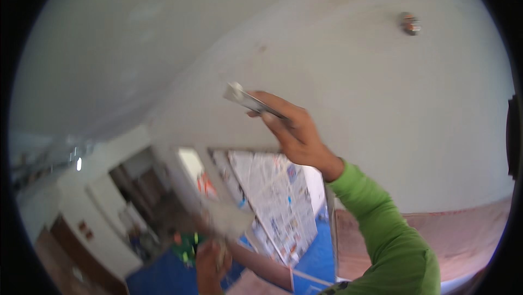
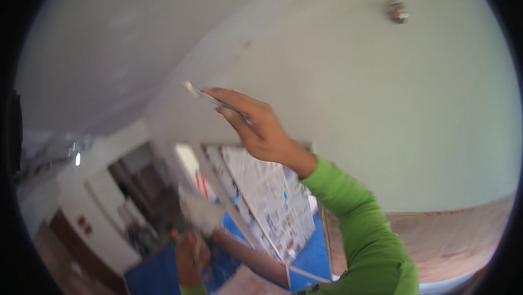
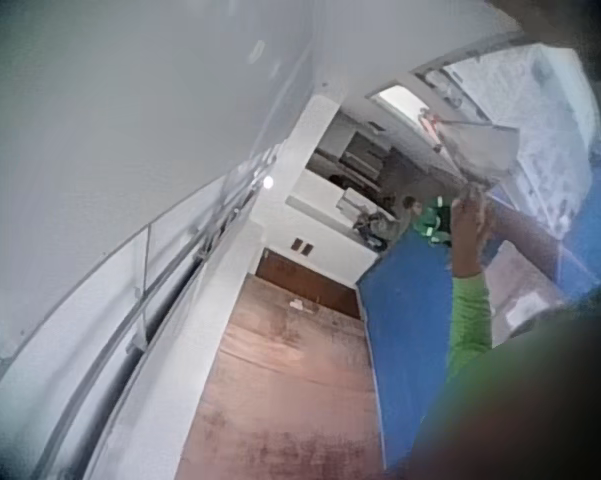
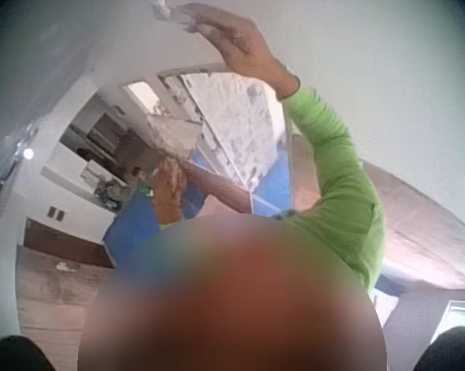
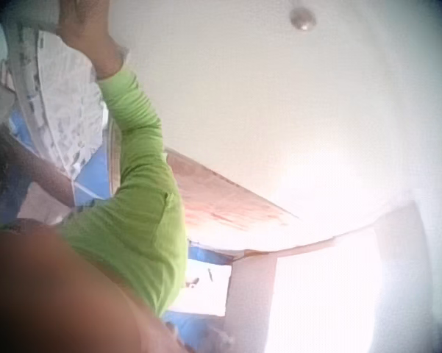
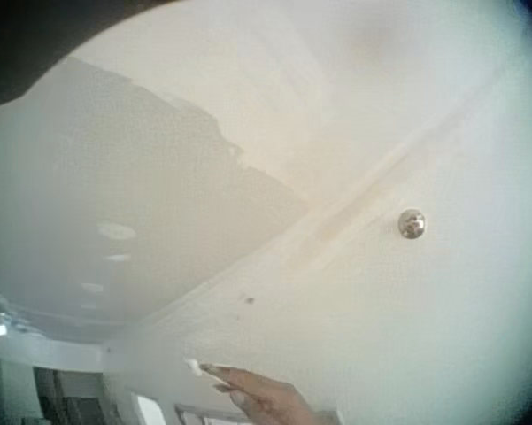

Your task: The person applies white plaster to a ceiling using a trowel and a smaller scraper. They repeatedly scoop plaster from a board on the floor and spread it on the ceiling surface, smoothing it with the tools.

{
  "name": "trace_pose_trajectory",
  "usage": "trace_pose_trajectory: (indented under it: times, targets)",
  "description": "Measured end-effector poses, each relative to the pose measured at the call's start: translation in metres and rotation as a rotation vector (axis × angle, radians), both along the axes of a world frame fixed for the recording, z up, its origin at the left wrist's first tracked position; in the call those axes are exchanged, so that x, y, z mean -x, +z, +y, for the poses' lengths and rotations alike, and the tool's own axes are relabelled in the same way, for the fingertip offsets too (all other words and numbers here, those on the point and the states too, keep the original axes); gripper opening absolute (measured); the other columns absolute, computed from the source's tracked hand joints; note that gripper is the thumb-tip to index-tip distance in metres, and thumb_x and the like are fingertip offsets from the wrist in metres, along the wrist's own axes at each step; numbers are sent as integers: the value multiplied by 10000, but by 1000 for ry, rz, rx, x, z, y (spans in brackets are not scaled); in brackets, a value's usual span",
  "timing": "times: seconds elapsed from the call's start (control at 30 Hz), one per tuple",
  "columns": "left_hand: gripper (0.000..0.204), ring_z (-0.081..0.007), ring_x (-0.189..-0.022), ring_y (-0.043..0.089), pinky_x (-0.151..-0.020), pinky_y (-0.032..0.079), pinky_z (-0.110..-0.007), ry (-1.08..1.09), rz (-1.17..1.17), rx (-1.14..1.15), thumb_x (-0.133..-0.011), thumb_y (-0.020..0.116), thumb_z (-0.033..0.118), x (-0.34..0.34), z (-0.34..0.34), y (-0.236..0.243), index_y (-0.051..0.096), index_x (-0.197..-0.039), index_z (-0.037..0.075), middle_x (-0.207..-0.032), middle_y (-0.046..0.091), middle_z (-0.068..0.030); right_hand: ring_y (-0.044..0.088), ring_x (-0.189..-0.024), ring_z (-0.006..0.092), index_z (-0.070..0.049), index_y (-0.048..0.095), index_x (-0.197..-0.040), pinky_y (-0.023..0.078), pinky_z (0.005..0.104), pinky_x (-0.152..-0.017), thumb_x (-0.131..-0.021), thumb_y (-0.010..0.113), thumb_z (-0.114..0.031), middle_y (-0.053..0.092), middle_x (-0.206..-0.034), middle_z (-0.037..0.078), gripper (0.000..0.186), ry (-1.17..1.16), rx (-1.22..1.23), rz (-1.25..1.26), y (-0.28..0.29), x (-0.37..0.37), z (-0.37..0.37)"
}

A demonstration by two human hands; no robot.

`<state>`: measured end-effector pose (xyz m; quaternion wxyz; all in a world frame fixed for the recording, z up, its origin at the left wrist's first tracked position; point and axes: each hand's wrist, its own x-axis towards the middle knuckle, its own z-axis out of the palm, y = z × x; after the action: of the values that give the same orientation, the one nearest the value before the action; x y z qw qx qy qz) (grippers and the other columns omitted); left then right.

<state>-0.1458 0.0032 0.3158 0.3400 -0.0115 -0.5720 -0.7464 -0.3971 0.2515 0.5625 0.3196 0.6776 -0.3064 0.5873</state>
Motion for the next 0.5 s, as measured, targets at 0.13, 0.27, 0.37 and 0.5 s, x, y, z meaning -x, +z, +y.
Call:
trace_pose_trajectory:
  times: [0.13, 0.27, 0.37, 0.5]
  targets:
    - [340, -192, -461, 555, -407, 417, -304, -30, -50, -67, -1053, 640, 329, 13, 32, 50, 594, -1189, 21, -713, 644, -148, 625, -1367, 363, -33, 613, -1477, 523, 452, -1138, -936, 516, 197, 650, -1469, 185, 596, 129, -260, 228, -55, -2, -13]
    - [290, -123, -500, 515, -395, 341, -245, -224, 46, -38, -1048, 641, 243, 19, 43, 66, 625, -1196, -6, -680, 593, -96, 634, -1352, 376, -69, 636, -1461, 530, 437, -1134, -809, 545, 240, 640, -1480, 185, 727, 96, -401, 285, -77, 3, -18]
    - [271, -106, -456, 453, -381, 312, -239, -163, 5, 53, -1070, 623, 257, 21, 42, 61, 627, -1156, 0, -643, 572, -99, 621, -1361, 392, -107, 658, -1433, 530, 443, -1139, -802, 593, 206, 648, -1473, 169, 707, -121, -491, 391, -76, 18, -21]
    - [247, -95, -444, 426, -387, 309, -241, -100, -126, 84, -1078, 619, 271, 12, 35, 56, 618, -1077, 23, -634, 567, -99, 600, -1378, 412, -141, 695, -1374, 547, 464, -1123, -836, 724, 62, 679, -1447, 104, 577, -544, -527, 662, -44, 47, -11]
